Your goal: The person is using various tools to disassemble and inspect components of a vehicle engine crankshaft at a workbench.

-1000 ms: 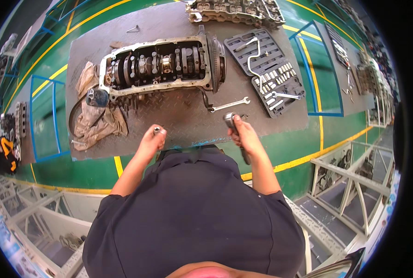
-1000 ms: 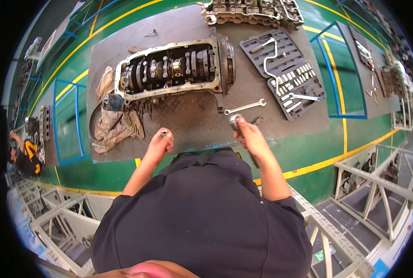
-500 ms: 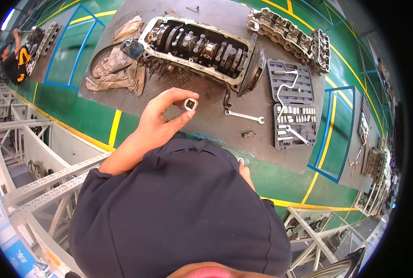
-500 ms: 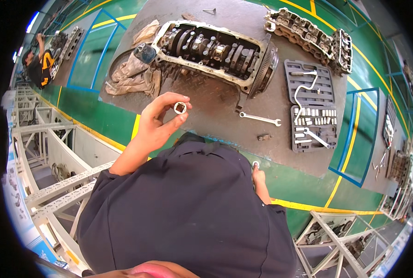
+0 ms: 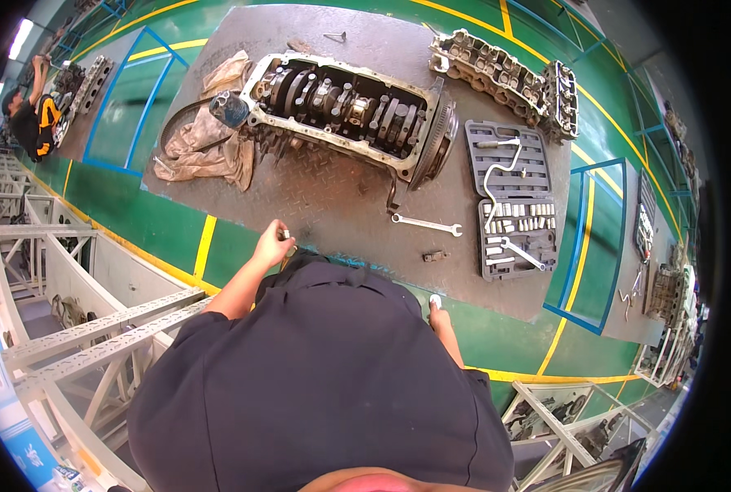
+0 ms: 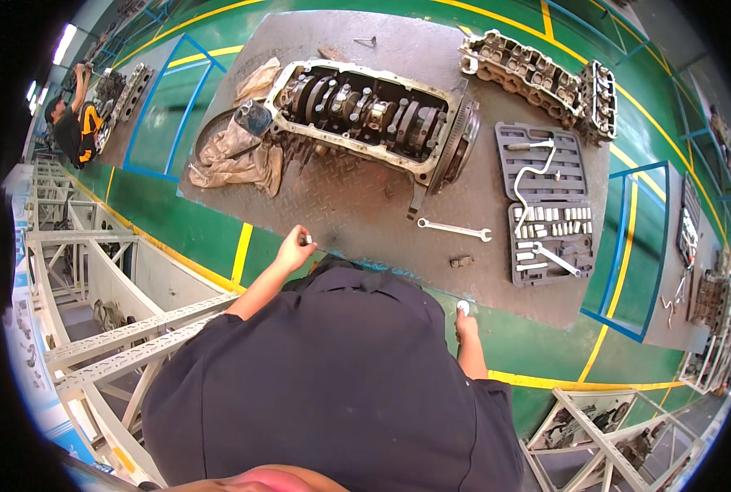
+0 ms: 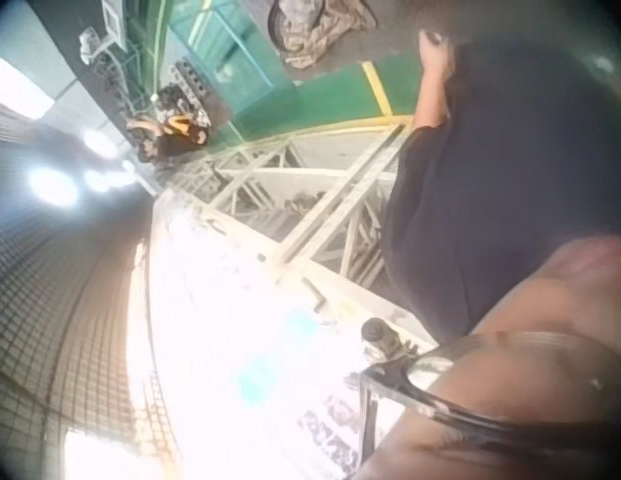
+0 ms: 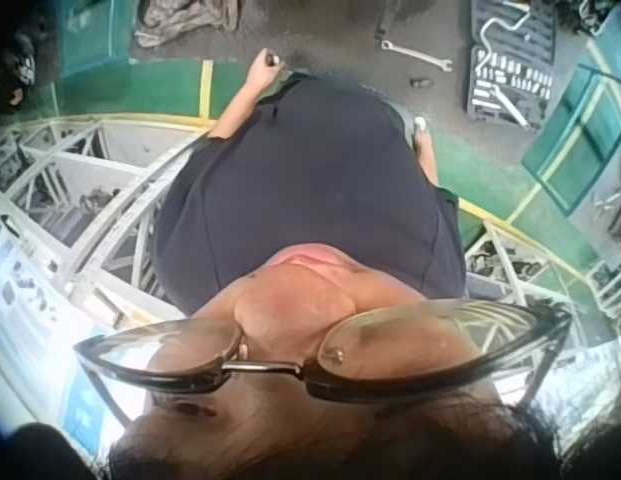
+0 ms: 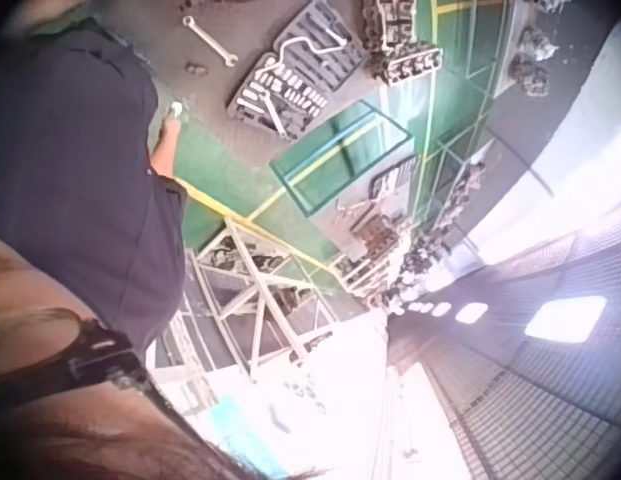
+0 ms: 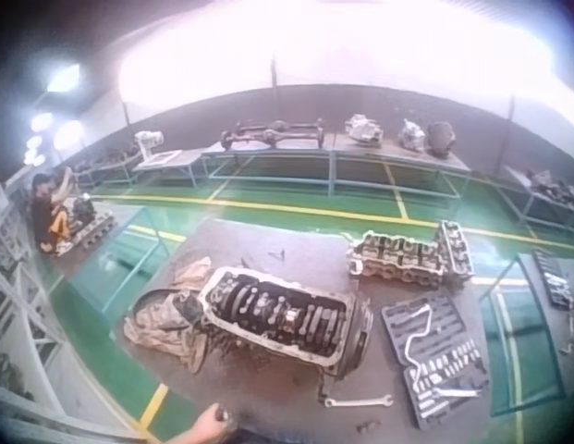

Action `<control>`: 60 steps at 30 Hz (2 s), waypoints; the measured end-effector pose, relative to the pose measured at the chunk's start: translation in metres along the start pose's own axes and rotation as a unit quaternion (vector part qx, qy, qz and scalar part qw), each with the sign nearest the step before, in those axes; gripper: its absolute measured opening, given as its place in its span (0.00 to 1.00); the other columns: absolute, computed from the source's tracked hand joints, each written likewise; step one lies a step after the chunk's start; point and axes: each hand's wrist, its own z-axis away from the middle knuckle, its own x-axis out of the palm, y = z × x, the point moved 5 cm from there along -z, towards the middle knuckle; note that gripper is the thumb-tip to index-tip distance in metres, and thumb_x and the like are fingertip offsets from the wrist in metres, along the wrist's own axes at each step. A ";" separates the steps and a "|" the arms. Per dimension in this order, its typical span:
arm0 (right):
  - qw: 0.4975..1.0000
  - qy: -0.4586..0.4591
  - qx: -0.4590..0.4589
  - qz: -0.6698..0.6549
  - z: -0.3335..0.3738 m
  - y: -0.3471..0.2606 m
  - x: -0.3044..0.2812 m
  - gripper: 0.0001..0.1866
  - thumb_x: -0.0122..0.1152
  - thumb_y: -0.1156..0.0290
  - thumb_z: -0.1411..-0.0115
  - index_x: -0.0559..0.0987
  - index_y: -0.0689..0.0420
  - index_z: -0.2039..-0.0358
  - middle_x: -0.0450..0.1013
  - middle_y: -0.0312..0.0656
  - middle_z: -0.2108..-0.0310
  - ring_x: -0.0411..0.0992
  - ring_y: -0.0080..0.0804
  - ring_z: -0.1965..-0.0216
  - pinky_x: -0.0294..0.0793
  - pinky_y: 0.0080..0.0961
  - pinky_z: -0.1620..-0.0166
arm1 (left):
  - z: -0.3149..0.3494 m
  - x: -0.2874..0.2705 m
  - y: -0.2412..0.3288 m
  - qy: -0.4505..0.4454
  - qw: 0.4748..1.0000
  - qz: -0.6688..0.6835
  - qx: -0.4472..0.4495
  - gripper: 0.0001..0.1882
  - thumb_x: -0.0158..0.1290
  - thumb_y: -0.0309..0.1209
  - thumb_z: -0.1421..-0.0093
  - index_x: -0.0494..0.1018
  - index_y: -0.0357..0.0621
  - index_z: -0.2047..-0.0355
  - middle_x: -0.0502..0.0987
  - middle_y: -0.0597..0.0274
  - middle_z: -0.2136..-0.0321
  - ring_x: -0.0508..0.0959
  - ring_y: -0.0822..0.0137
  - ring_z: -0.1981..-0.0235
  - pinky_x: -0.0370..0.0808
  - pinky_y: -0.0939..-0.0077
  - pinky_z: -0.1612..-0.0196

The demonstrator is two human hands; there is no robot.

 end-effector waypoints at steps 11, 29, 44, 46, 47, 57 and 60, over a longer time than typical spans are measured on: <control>0.998 -0.037 0.047 -0.020 0.065 0.041 0.008 0.32 0.49 0.44 0.38 0.76 0.63 0.80 0.68 0.41 0.87 0.65 0.33 0.88 0.61 0.32 0.83 | -0.140 -0.168 0.181 0.292 0.904 0.154 0.270 0.10 0.57 0.22 0.47 0.68 0.38 0.66 0.75 0.62 0.73 0.75 0.73 0.70 0.72 0.79 0.65; 0.985 0.034 0.111 -0.129 0.145 0.047 0.078 0.27 0.51 0.47 0.38 0.77 0.60 0.78 0.70 0.40 0.85 0.67 0.34 0.86 0.64 0.35 0.80 | -0.203 -0.179 0.182 0.345 0.870 -0.072 0.344 0.15 0.56 0.27 0.45 0.74 0.39 0.56 0.78 0.48 0.63 0.79 0.53 0.64 0.74 0.62 0.59; 0.974 0.098 0.023 -0.202 0.083 0.023 0.033 0.25 0.51 0.50 0.40 0.74 0.58 0.84 0.69 0.38 0.86 0.67 0.33 0.84 0.65 0.35 0.77 | -0.149 -0.182 0.209 0.369 0.879 -0.069 0.293 0.19 0.62 0.35 0.46 0.73 0.34 0.59 0.79 0.50 0.66 0.79 0.55 0.64 0.75 0.63 0.58; 0.955 0.074 0.028 -0.285 0.074 0.011 0.026 0.21 0.52 0.55 0.39 0.69 0.52 0.85 0.61 0.32 0.89 0.59 0.25 0.87 0.57 0.30 0.81 | -0.119 -0.174 0.221 0.227 0.855 0.354 0.304 0.16 0.61 0.28 0.43 0.73 0.32 0.58 0.79 0.53 0.65 0.79 0.63 0.63 0.77 0.71 0.58; 0.945 0.046 -0.002 -0.323 0.068 0.004 0.023 0.20 0.52 0.56 0.39 0.71 0.54 0.83 0.63 0.33 0.88 0.60 0.25 0.86 0.58 0.29 0.81 | -0.099 -0.158 0.235 0.060 0.834 0.460 0.298 0.16 0.58 0.24 0.42 0.72 0.34 0.54 0.79 0.52 0.62 0.79 0.62 0.61 0.78 0.71 0.57; 0.985 -0.003 0.083 -0.150 0.048 0.052 -0.032 0.17 0.56 0.57 0.39 0.76 0.58 0.74 0.67 0.35 0.84 0.63 0.27 0.85 0.60 0.28 0.80 | 0.061 -0.058 0.325 -0.217 0.788 0.544 0.189 0.29 0.52 0.19 0.43 0.63 0.39 0.40 0.74 0.48 0.52 0.78 0.61 0.55 0.77 0.77 0.57; 0.980 -0.001 0.089 -0.178 0.041 0.066 -0.053 0.17 0.55 0.57 0.38 0.75 0.60 0.73 0.66 0.35 0.84 0.62 0.27 0.85 0.59 0.27 0.81 | 0.073 -0.039 0.334 -0.160 0.841 0.467 0.222 0.26 0.57 0.19 0.46 0.67 0.37 0.45 0.76 0.56 0.58 0.77 0.70 0.60 0.73 0.82 0.60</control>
